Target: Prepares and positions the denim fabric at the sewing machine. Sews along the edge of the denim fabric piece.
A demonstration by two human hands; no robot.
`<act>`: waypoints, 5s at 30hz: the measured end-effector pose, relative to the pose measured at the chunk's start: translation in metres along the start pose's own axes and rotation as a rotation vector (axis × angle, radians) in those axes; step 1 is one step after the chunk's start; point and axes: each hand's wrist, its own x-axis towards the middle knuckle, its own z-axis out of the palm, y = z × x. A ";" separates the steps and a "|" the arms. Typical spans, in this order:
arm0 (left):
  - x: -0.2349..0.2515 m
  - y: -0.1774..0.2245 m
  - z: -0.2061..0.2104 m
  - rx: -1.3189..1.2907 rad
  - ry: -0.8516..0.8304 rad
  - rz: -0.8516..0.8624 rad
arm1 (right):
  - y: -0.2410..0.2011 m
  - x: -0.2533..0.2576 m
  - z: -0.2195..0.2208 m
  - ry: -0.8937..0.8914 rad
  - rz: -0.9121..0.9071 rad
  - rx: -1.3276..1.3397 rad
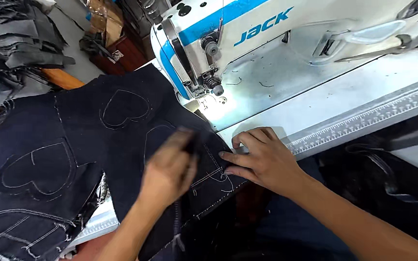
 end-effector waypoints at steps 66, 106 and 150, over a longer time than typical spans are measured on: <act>0.026 -0.044 0.017 -0.074 -0.045 0.150 | -0.007 0.019 -0.009 -0.251 0.091 0.048; 0.123 -0.168 -0.010 0.070 -0.628 0.720 | 0.040 0.062 0.003 -0.199 0.097 0.009; 0.087 -0.076 0.055 -0.080 -0.252 -0.119 | 0.052 0.048 -0.013 -0.327 -0.189 0.024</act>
